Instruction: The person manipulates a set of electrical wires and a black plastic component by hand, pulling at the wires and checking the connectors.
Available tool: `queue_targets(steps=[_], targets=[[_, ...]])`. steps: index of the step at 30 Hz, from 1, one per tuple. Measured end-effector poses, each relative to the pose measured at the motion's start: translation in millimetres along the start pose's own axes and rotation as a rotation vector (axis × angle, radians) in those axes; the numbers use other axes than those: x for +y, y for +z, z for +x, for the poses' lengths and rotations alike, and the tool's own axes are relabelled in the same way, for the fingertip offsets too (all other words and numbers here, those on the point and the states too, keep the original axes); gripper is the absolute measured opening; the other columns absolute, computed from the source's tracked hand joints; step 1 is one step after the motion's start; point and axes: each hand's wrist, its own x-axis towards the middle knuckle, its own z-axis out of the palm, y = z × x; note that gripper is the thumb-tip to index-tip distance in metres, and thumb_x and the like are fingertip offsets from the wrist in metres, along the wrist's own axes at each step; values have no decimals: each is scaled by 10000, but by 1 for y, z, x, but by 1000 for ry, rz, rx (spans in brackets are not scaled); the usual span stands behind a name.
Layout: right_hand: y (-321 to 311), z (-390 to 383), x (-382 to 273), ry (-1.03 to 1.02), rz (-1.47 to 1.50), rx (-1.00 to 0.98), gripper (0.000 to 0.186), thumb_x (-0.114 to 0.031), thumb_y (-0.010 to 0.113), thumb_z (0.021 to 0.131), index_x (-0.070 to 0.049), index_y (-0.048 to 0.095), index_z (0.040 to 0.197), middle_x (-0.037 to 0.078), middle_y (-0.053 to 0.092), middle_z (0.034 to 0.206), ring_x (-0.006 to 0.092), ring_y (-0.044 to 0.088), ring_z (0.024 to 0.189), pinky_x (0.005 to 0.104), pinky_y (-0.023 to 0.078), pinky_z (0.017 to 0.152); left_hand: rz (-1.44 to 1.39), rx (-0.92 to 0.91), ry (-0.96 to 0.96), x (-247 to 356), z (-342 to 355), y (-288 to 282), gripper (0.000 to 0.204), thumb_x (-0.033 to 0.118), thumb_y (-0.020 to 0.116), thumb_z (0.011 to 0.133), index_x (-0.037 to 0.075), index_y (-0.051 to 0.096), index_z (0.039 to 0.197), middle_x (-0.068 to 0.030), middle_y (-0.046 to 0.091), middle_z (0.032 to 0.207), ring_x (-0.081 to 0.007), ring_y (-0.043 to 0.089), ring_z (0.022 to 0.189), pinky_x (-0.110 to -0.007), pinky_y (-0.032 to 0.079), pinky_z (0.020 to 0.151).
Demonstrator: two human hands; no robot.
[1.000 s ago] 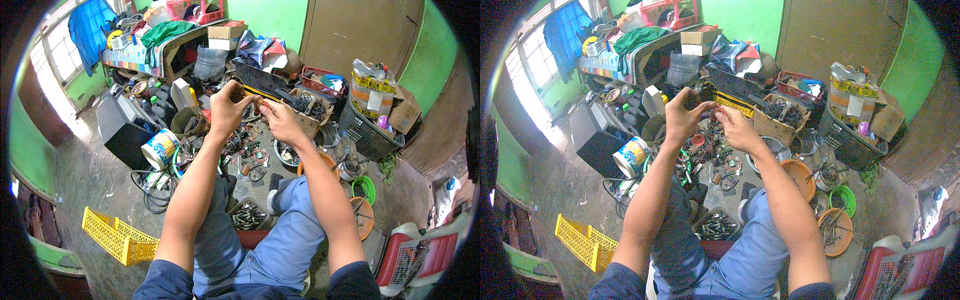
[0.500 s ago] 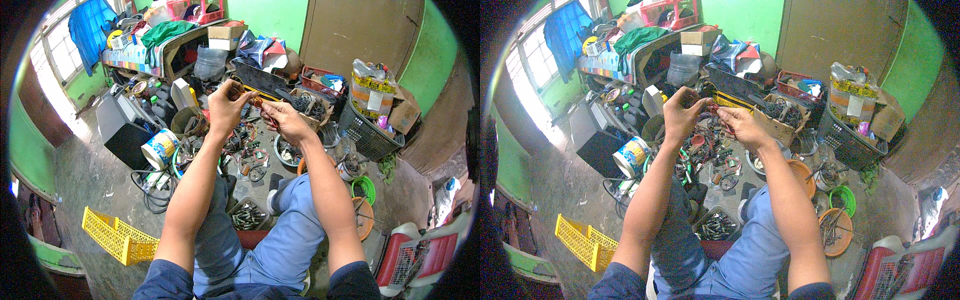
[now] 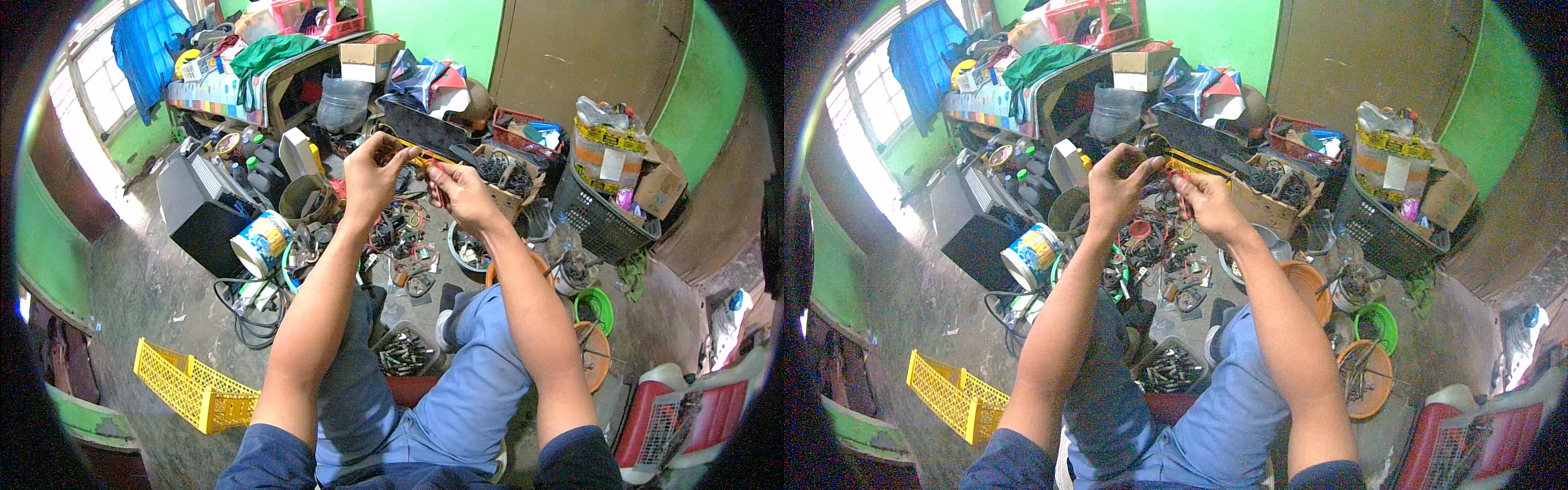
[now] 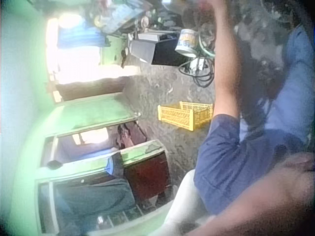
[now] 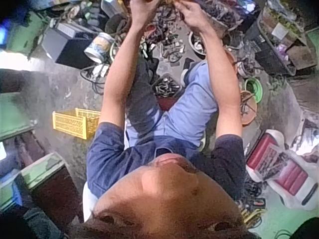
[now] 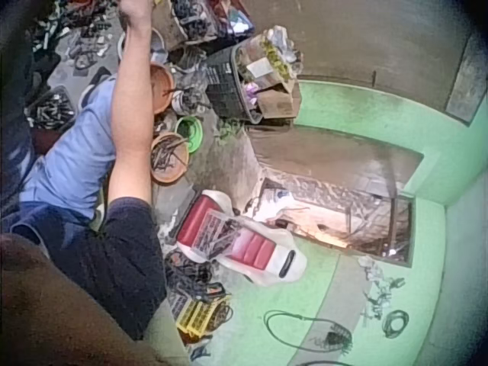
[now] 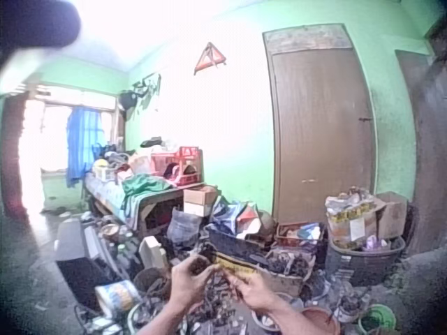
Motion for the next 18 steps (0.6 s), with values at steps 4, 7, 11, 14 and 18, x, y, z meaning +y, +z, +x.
queue_targets(steps=[4,7,11,14,18], targets=[[1,3,-4,-50,298,133,246,-262,573,1018,-34,637,952,-32,501,683,79,466,577,237,403,538,-22,17,94,-5,-2,9,183,146,735,890,-26,674,879,-89,667,700,-72,570,649,-271,478,605],[-1,4,-7,-85,392,232,241,-254,566,1021,-48,602,901,-19,488,683,92,447,558,247,399,528,50,-18,15,-2,-4,11,181,153,704,915,-26,678,912,-94,676,724,-80,573,658,-282,481,619],[-4,6,-3,-106,346,325,245,-229,545,1031,-53,584,864,-12,491,682,92,438,551,257,398,515,-109,5,31,5,-7,19,166,142,687,927,-21,673,955,-95,681,734,-72,566,645,-273,466,588],[-5,6,-2,-114,306,370,250,-226,533,1036,-54,583,862,-14,492,683,87,438,551,259,400,509,-39,-4,124,12,-9,18,152,134,669,939,-15,673,967,-98,680,728,-76,587,640,-271,465,579],[-2,5,-3,-114,264,361,256,-230,529,1038,-55,588,861,-16,492,687,79,438,553,257,403,509,-53,90,104,12,-8,20,137,122,663,938,-9,681,974,-115,681,724,-112,625,634,-287,480,588]])
